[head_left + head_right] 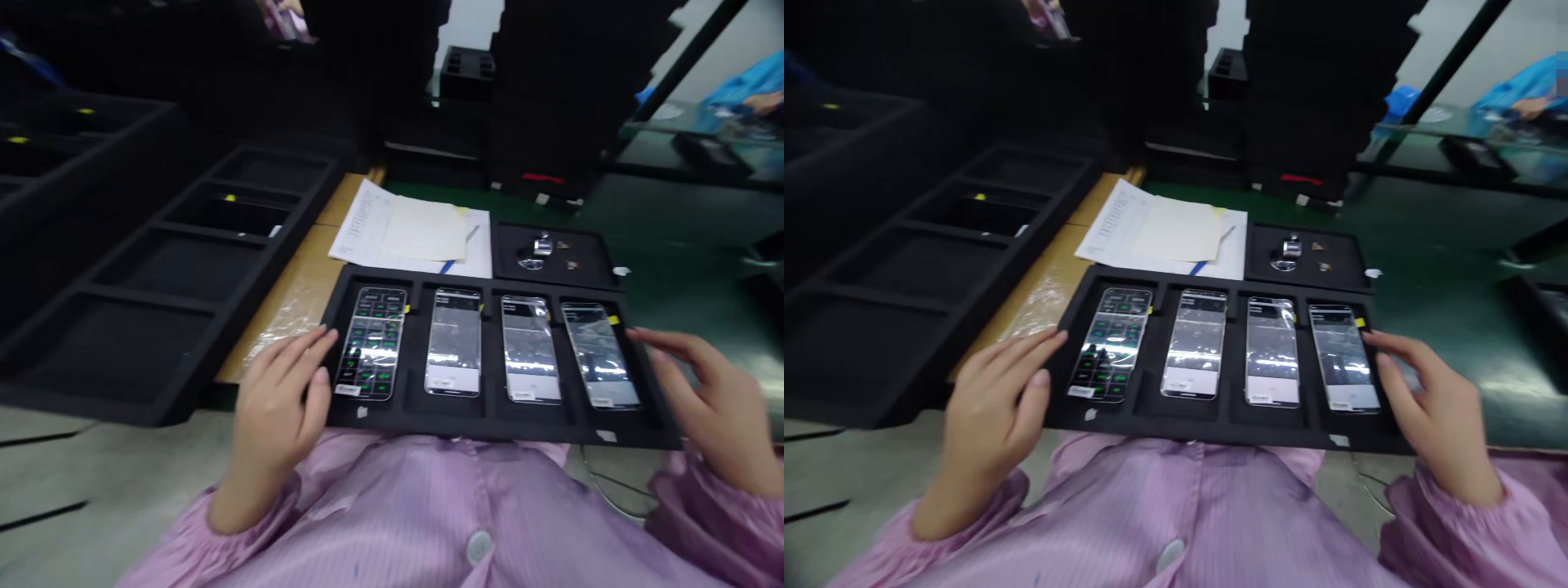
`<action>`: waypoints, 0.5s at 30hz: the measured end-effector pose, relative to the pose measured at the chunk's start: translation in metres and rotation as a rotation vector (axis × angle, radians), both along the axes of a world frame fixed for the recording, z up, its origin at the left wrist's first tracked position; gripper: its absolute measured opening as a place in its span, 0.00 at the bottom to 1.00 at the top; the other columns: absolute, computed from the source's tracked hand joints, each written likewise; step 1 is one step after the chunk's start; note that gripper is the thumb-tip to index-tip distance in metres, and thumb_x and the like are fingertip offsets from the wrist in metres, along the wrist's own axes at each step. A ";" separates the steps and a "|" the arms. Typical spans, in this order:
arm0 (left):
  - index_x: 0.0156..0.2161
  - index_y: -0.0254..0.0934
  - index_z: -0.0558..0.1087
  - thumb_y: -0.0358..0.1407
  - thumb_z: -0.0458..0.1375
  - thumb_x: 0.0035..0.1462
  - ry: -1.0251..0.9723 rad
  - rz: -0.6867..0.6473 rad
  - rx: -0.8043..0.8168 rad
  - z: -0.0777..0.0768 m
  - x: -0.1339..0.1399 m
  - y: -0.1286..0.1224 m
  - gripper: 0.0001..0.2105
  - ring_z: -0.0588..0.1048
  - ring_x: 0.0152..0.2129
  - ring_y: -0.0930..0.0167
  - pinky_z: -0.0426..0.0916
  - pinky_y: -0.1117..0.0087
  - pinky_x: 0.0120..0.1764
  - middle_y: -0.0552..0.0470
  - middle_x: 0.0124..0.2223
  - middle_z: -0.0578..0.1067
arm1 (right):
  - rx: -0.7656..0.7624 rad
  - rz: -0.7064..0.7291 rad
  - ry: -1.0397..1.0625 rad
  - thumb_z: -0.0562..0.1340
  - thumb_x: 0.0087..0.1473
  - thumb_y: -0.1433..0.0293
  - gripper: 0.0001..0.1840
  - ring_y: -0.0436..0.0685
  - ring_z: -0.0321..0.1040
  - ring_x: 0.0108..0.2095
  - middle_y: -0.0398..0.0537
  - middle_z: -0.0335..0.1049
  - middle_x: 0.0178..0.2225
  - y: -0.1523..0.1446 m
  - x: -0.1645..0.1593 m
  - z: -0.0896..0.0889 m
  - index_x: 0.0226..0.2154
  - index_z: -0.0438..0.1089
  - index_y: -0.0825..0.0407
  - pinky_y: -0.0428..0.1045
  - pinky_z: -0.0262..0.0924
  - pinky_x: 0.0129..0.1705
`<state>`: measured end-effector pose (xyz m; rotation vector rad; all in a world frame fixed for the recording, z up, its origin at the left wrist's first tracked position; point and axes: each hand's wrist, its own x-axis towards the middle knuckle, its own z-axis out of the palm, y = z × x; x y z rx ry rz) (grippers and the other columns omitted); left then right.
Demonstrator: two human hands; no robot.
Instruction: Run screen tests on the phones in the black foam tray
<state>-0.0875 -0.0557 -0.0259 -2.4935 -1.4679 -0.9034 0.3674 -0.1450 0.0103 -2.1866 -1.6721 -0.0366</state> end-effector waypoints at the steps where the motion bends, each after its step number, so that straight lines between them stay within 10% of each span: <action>1: 0.59 0.30 0.71 0.33 0.47 0.64 0.006 0.038 -0.049 0.002 0.005 0.006 0.21 0.74 0.49 0.56 0.67 0.51 0.54 0.37 0.52 0.77 | -0.036 0.034 0.065 0.55 0.61 0.56 0.17 0.63 0.74 0.36 0.47 0.77 0.46 0.021 0.003 0.009 0.48 0.72 0.40 0.56 0.65 0.34; 8: 0.67 0.16 0.55 0.41 0.40 0.63 0.230 0.314 -0.317 0.003 0.047 0.028 0.34 0.73 0.45 0.45 0.70 0.44 0.44 0.29 0.41 0.77 | -0.116 0.059 0.184 0.63 0.52 0.69 0.06 0.59 0.72 0.36 0.51 0.77 0.35 0.177 0.045 -0.002 0.30 0.75 0.52 0.53 0.63 0.44; 15: 0.70 0.22 0.48 0.44 0.46 0.61 -0.174 0.255 -0.543 -0.004 0.043 0.026 0.37 0.68 0.53 0.50 0.65 0.45 0.55 0.33 0.53 0.75 | -0.172 -0.001 0.250 0.70 0.45 0.67 0.10 0.56 0.69 0.29 0.47 0.73 0.26 0.209 0.059 -0.026 0.22 0.70 0.52 0.50 0.62 0.35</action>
